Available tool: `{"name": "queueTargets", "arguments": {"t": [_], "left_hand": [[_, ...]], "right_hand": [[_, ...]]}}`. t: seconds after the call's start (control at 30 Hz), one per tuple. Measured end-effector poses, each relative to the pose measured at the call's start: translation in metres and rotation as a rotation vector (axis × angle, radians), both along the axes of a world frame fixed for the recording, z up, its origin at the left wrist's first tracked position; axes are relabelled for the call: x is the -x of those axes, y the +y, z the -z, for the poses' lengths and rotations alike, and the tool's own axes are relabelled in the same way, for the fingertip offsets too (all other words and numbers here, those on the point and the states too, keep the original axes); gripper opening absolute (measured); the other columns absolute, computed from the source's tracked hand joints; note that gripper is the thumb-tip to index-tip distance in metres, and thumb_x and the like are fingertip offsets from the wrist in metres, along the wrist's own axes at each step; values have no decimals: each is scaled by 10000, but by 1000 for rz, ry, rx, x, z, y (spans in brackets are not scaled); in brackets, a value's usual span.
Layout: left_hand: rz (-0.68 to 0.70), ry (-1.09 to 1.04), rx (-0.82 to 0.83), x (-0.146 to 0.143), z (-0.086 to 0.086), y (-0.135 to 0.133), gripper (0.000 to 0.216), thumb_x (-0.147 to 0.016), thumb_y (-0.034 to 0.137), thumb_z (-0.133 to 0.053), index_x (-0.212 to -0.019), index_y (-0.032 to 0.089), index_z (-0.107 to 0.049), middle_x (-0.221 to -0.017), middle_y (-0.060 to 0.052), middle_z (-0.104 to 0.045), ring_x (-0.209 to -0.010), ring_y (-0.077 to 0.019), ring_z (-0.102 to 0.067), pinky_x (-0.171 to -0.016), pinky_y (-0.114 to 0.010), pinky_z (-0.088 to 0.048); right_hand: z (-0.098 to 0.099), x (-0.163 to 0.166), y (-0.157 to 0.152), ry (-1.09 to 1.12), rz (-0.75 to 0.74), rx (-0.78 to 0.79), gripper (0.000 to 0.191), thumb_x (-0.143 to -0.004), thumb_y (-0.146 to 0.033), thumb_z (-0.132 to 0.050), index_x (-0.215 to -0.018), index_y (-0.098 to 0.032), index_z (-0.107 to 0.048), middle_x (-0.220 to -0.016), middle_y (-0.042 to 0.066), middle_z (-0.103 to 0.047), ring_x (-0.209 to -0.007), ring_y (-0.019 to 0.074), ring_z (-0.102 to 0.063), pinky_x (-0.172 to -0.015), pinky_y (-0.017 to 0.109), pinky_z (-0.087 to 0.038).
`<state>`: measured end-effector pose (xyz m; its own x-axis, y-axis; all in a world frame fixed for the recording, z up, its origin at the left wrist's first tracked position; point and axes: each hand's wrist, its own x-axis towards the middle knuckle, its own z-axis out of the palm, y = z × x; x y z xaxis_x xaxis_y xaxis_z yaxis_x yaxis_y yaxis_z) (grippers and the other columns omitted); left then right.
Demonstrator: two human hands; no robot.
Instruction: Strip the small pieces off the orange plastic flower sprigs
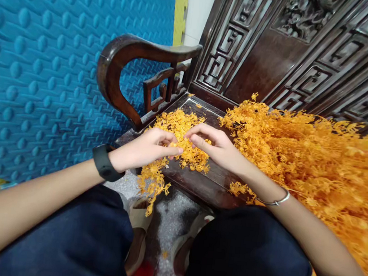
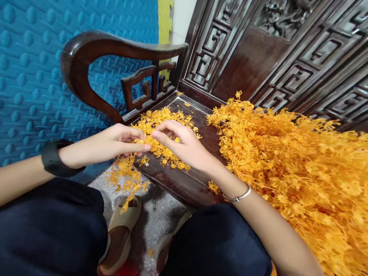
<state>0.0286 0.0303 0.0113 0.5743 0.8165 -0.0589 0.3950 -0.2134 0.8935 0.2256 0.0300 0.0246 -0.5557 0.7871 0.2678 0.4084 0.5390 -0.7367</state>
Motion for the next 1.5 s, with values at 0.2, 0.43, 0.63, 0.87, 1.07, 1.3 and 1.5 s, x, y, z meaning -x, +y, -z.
{"name": "queueTargets", "arguments": {"t": [0.2,0.43,0.63,0.87,1.07,1.3,1.5], "left_hand": [[82,43,-30,-1,-2,-4,266,-789,373,-562,-677,134,-593,-576,52,-447,-558,-76,-384,-538,-223,-292],[-13,-82,-5,0,-2,-8,273,-863,355,-475,-690,148,-521,-604,52,-427,-550,-67,-377,-526,-208,-298],[-29,-155,1,-4,-4,-9,255,-846,348,-514,-685,151,-501,-621,46,-410,-555,-65,-368,-517,-199,-301],[-113,-126,60,12,2,-10,282,-851,335,-476,-631,162,-444,-574,47,-359,-512,-71,-311,-477,-212,-252],[-144,-74,48,21,2,-9,271,-833,333,-509,-638,147,-476,-569,49,-389,-529,-68,-345,-504,-210,-280],[-134,-107,17,6,-3,-8,170,-831,302,-525,-745,155,-519,-546,51,-470,-499,-66,-410,-491,-189,-309],[-189,-115,-23,0,-4,-9,189,-870,314,-459,-748,169,-461,-496,59,-468,-439,-62,-417,-444,-179,-314]], "right_hand": [[-2,4,-3,-54,8,28,162,-744,-276,-679,-693,-135,-619,-713,11,-615,-684,107,-543,-685,264,-405],[10,-2,1,303,317,299,183,-665,-250,-695,-606,-148,-555,-577,-37,-519,-550,72,-429,-556,247,-324],[9,5,-2,519,364,430,163,-630,-181,-680,-550,-146,-543,-562,-33,-520,-558,59,-444,-580,237,-337],[13,-42,24,677,767,250,192,-626,-73,-588,-520,-166,-458,-552,-45,-479,-499,48,-443,-511,213,-330],[43,-60,47,445,680,166,173,-668,-210,-644,-817,-202,-557,-621,-14,-604,-592,133,-609,-632,301,-476],[46,-40,54,289,464,228,259,-721,-394,-648,-884,-192,-645,-801,29,-668,-731,135,-627,-745,319,-492],[5,-1,7,13,-46,513,491,-749,-621,-538,-756,-148,-670,-743,61,-686,-656,125,-638,-604,258,-505]]}}
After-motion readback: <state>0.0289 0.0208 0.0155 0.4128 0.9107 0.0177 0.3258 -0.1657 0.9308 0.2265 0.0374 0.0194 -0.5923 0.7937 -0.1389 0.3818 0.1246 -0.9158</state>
